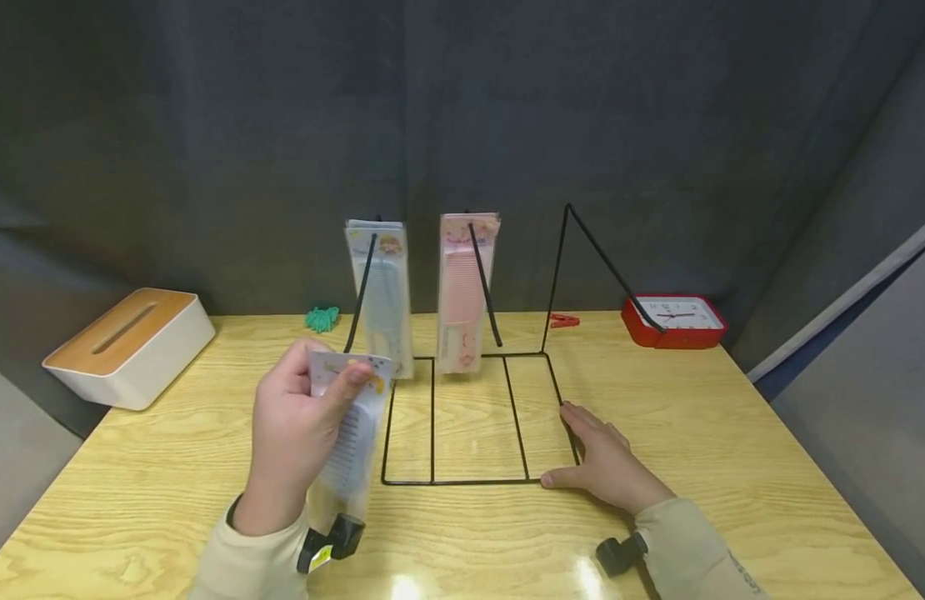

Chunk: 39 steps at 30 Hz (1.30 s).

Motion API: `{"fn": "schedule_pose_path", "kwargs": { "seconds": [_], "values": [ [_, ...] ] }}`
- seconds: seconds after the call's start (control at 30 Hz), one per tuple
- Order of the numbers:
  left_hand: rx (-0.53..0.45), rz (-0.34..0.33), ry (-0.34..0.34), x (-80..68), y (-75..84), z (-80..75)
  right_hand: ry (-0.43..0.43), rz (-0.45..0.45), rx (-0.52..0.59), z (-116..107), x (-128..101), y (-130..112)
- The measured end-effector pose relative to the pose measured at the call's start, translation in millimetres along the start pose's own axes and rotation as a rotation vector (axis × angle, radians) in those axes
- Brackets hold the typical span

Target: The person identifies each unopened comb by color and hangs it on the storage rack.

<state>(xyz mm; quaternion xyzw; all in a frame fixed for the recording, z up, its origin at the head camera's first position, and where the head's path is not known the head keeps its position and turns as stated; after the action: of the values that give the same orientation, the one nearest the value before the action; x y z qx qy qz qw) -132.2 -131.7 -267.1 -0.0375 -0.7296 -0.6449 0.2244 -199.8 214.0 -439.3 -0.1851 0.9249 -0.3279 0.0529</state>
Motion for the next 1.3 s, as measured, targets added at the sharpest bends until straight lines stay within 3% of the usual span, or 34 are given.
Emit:
{"fn": "schedule_pose_path", "kwargs": {
  "seconds": [0.17,0.53,0.77,0.93,1.17,1.3],
  "values": [
    [-0.008,0.017,0.014,1.4,-0.7,-1.4,-0.001,0.002,0.007,0.0,-0.3,-0.8],
    [0.014,-0.075,-0.008,12.7,-12.9,2.1,-0.005,0.008,0.013,-1.3,-0.7,-3.4],
    [0.070,-0.142,-0.115,49.1,-31.7,10.5,-0.002,0.009,0.013,0.2,-0.5,0.7],
    [0.053,-0.183,-0.184,80.1,-44.4,16.8,0.001,0.009,0.014,0.9,-0.3,3.0],
    [0.139,-0.207,-0.189,117.5,-50.4,21.1,0.004,0.022,0.018,0.1,-1.1,2.2],
    [0.171,-0.250,-0.164,128.9,-53.2,19.9,0.005,0.028,0.018,0.2,-1.6,2.0]
  ]
}}
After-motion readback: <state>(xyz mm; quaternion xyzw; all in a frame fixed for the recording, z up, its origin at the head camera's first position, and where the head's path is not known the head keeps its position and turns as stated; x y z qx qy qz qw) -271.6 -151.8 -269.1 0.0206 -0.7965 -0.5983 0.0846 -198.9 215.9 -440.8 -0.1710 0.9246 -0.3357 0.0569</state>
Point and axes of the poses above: each hand's wrist, its own x-axis towards the middle knuckle, its own z-axis out of the palm, y = z × x, the point moved 4 cm from there along x, towards the middle knuckle, and after that the axes turned 7 degrees about -z, right-handed, at the moved point
